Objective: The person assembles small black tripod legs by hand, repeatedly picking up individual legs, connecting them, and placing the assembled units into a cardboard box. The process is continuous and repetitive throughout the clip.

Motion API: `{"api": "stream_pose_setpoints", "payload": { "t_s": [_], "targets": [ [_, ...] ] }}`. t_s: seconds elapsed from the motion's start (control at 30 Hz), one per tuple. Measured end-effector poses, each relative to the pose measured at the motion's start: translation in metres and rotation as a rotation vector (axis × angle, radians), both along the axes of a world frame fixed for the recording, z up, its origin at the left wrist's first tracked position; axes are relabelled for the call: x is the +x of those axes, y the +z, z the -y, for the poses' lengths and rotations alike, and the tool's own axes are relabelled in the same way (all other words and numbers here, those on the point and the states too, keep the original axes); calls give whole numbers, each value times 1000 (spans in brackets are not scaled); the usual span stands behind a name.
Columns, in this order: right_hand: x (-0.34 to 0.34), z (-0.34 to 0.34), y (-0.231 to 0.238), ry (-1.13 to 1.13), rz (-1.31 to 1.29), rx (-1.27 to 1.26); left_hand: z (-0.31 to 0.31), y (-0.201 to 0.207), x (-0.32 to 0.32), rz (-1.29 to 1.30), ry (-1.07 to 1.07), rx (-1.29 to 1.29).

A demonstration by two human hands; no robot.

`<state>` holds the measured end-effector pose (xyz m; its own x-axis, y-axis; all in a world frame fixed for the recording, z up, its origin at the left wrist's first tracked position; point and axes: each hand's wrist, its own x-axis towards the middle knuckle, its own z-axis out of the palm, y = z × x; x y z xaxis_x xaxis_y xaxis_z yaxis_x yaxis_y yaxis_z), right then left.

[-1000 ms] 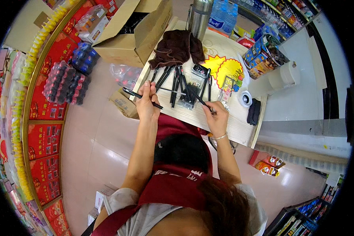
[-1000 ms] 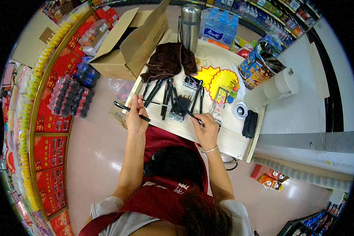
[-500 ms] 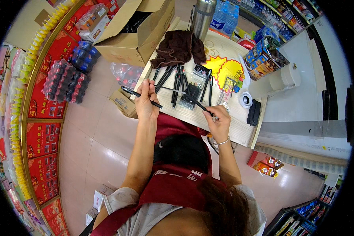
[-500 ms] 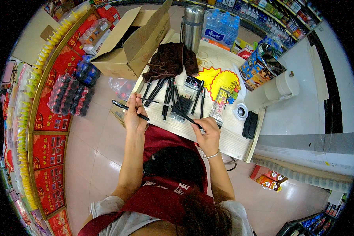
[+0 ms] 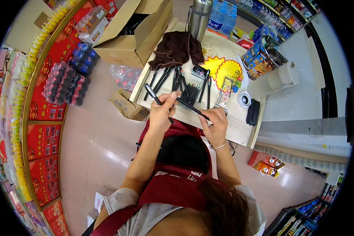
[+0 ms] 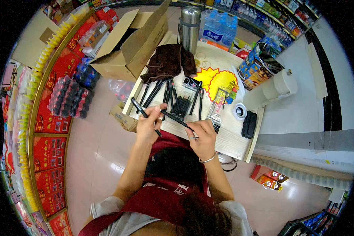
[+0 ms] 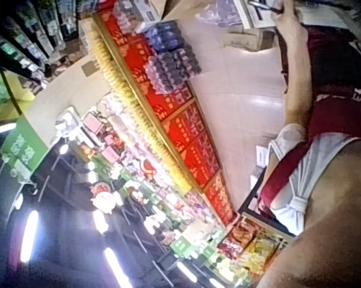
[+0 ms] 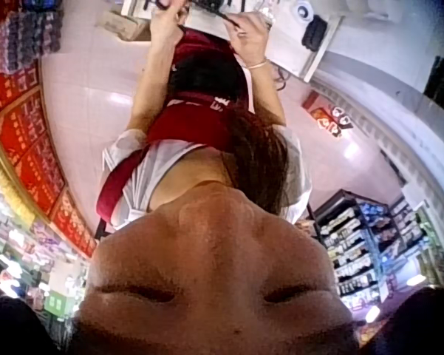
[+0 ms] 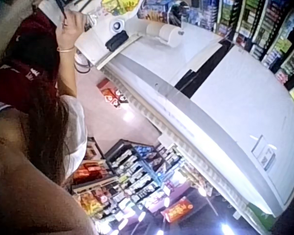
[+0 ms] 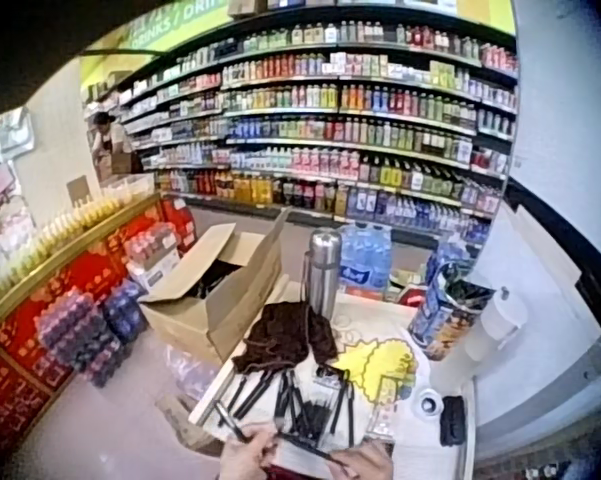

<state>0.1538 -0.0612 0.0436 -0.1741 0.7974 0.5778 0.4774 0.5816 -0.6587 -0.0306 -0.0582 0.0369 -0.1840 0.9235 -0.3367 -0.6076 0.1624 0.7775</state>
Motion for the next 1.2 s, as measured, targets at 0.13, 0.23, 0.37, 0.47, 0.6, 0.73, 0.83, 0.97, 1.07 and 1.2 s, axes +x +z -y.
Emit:
{"api": "stream_pose_setpoints", "payload": {
  "t_s": [0.13, 0.23, 0.37, 0.47, 0.6, 0.73, 0.83, 0.97, 1.07, 1.2],
  "targets": [
    [0, 9, -2, -33, -45, -235, 4, -1, 11, 137, 19, 68],
    [-7, 12, -10, -3, -183, -406, 3, 2, 13, 78, 53, 53],
    [-6, 15, -10, 51, -233, -456, 2, 3, 12, 19, 73, 44],
    [7, 12, -24, 135, -247, -724, 2, 4, 12, 21, 67, 53],
    [-15, 13, -5, -36, -326, -418, 2, 0, 11, 8, 73, 50],
    [4, 13, -17, 137, -205, -815, 2, -3, 10, -6, 67, 58],
    [-12, 16, -15, -3, -271, -473, 0, -3, 10, -20, 74, 59],
    [2, 18, -26, 94, -223, -683, 0, -1, 12, -25, 79, 56],
    [-5, 18, -22, 55, -261, -586, 0, -2, 11, -39, 68, 35],
    [-8, 21, -21, 64, -345, -604, -1, -4, 12, -55, 51, 76]
  ]
}}
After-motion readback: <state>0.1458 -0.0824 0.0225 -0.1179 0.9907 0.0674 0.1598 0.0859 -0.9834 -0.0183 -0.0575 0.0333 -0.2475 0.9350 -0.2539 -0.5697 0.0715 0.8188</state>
